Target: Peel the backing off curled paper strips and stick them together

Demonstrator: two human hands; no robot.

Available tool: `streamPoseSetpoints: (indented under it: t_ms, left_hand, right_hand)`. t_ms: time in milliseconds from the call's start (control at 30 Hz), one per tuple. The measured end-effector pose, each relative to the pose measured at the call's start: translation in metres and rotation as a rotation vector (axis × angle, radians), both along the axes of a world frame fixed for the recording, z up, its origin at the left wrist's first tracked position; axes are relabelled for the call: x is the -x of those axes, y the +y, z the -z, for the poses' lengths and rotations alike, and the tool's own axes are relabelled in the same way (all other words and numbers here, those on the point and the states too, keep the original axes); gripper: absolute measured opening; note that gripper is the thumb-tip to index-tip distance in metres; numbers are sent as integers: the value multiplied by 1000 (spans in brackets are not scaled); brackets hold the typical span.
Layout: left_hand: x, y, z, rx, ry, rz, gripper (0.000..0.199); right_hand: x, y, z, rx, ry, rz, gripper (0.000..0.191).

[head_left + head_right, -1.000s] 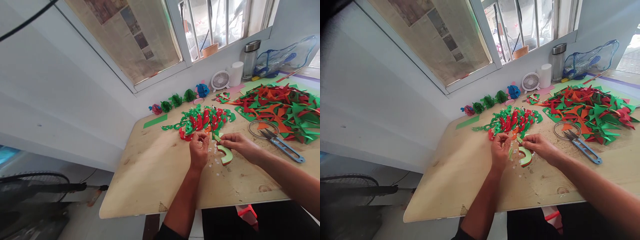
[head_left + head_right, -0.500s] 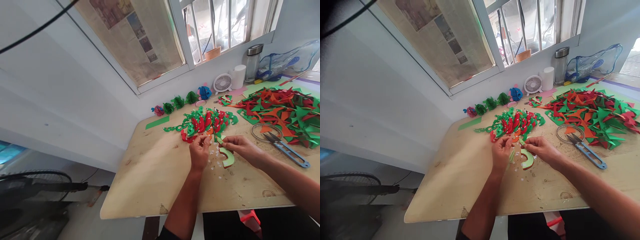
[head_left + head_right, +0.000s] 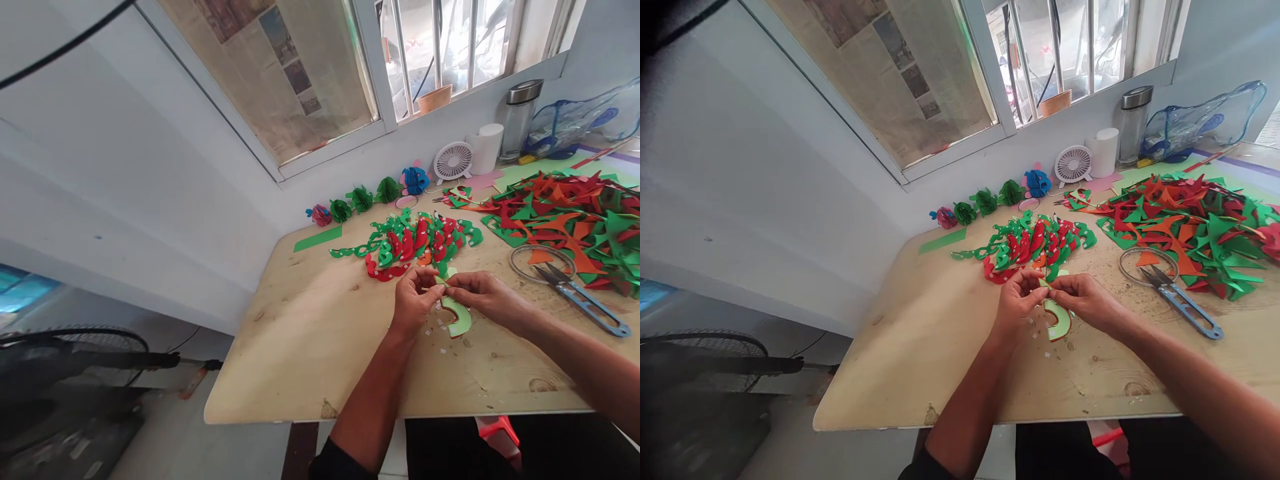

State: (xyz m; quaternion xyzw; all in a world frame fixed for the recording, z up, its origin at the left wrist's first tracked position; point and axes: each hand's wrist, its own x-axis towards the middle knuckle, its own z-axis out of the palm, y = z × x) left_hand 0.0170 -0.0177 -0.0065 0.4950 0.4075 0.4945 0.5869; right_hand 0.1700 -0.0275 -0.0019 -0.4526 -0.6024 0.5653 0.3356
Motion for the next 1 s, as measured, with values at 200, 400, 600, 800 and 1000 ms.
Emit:
streamPoseSetpoints:
  t_ms: [200, 400, 600, 800, 1000]
  left_hand:
    - [-2, -2, -3, 91, -121, -2, 25]
    - [4, 0, -5, 102, -152, 89, 33]
    - [8, 0, -6, 101, -127, 165, 39]
    - [4, -2, -9, 14, -12, 32, 21]
    - [4, -2, -11, 99, -115, 33, 15]
  right_hand:
    - [0, -2, -2, -14, -42, 17, 32]
    - [-2, -1, 2, -33, -50, -5, 34]
    - [-3, 0, 4, -30, -52, -3, 38]
    - [-2, 1, 3, -52, -63, -8, 35]
    - [0, -1, 0, -50, -67, -36, 33]
